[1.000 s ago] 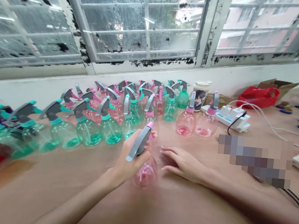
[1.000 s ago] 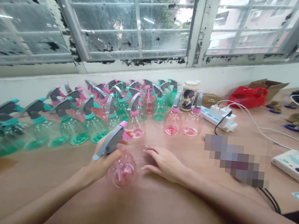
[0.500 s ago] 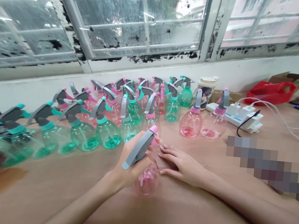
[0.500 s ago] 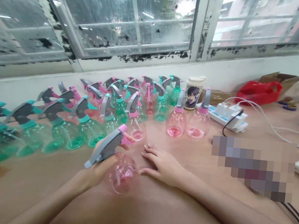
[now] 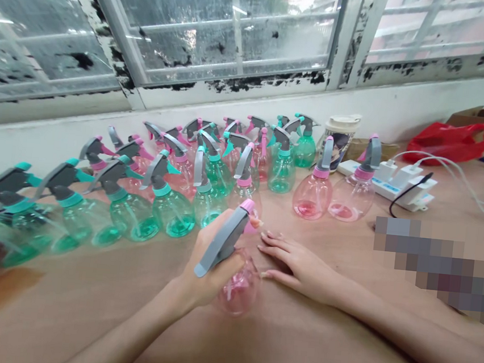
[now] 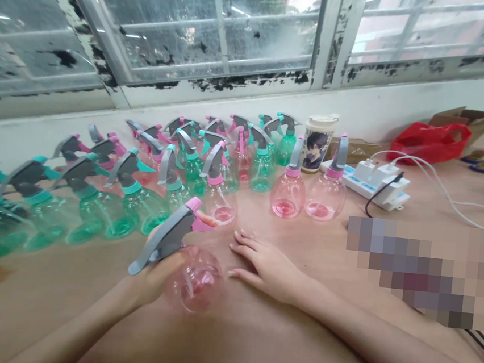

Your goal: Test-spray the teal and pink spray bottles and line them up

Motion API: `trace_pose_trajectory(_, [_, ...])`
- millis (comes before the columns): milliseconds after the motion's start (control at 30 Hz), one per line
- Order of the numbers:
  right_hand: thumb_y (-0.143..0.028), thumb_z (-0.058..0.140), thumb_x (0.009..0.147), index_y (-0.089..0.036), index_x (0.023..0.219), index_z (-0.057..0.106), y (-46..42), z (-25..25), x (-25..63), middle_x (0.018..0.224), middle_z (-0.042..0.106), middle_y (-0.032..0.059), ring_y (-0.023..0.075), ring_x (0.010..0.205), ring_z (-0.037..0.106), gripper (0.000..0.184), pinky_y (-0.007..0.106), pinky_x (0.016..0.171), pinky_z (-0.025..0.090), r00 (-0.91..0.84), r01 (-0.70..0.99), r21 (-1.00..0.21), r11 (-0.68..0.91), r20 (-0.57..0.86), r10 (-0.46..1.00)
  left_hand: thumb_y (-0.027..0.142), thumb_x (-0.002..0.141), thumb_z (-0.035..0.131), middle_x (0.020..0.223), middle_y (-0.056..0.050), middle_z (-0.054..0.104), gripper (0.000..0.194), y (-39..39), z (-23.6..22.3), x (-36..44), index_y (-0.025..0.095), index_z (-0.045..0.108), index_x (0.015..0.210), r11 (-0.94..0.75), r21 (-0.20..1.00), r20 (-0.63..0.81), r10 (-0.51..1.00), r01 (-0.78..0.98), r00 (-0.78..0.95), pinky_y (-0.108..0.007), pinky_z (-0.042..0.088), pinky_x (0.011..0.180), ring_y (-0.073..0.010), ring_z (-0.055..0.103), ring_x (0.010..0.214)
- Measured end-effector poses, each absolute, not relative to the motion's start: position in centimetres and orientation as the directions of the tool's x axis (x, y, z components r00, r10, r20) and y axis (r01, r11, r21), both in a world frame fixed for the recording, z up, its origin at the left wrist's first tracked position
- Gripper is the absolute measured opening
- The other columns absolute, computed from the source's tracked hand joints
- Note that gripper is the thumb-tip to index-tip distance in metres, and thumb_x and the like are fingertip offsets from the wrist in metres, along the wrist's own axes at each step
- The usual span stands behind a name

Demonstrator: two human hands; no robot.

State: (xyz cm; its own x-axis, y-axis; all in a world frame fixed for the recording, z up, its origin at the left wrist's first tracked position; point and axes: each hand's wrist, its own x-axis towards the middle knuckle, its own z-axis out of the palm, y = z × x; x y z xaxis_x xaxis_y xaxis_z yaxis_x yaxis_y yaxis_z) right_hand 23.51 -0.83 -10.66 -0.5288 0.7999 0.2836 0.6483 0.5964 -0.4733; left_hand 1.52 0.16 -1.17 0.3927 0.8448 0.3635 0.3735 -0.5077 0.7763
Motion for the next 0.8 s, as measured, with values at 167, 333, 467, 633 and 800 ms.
trace_pose_trajectory(167, [-0.050,0.052,0.094,-0.020,0.140,0.051,-0.99,-10.53,23.65,0.148,0.045,0.0122,0.0279,0.139,0.038,0.055,0.051,0.115,0.031,-0.534,0.643,-0.478,0.598,0.280,0.798,0.023,0.071,0.050,0.079,-0.001,0.060,0.023,-0.05,-1.21,1.65,0.027,0.058,0.093,-0.552,0.756,0.400,0.815,0.351,0.420,-0.037,0.051,0.071,-0.0207,0.057,0.070])
trace_pose_trajectory(333, [-0.049,0.050,0.095,-0.017,0.139,0.051,-1.03,-10.49,23.69,0.148,0.045,0.0137,0.0280,0.139,0.037,0.055,0.050,0.115,0.032,-0.548,0.657,-0.452,0.603,0.264,0.794,0.018,0.074,0.050,0.090,-0.002,0.061,0.027,-0.34,-0.76,1.95,0.024,0.056,0.100,-0.570,0.774,0.421,0.788,0.275,0.448,-0.035,0.051,0.078,-0.0205,0.061,0.080])
trace_pose_trajectory(467, [-0.049,0.051,0.095,-0.018,0.139,0.051,-1.10,-10.59,23.67,0.148,0.046,0.0134,0.0279,0.139,0.038,0.055,0.050,0.115,0.032,-0.538,0.658,-0.456,0.599,0.273,0.798,0.021,0.077,0.051,0.087,-0.002,0.059,0.015,-0.57,-0.70,2.05,0.024,0.054,0.092,-0.565,0.780,0.418,0.791,0.271,0.447,-0.032,0.051,0.069,-0.0188,0.059,0.074])
trace_pose_trajectory(633, [-0.049,0.051,0.095,-0.020,0.139,0.051,-1.10,-10.63,23.70,0.148,0.046,0.0126,0.0282,0.139,0.038,0.053,0.051,0.114,0.033,-0.536,0.654,-0.463,0.598,0.275,0.798,0.025,0.079,0.050,0.083,-0.001,0.058,0.013,-0.38,-0.85,2.03,0.025,0.054,0.091,-0.574,0.762,0.423,0.791,0.298,0.443,-0.033,0.050,0.065,-0.0182,0.057,0.067])
trace_pose_trajectory(800, [-0.049,0.050,0.095,-0.020,0.140,0.051,-1.06,-10.70,23.76,0.148,0.045,0.0121,0.0282,0.139,0.038,0.054,0.051,0.114,0.033,-0.535,0.660,-0.459,0.594,0.267,0.801,0.026,0.077,0.050,0.076,0.000,0.058,0.014,-0.54,-0.99,2.08,0.026,0.058,0.088,-0.567,0.756,0.421,0.803,0.327,0.422,-0.033,0.048,0.061,-0.0176,0.053,0.061])
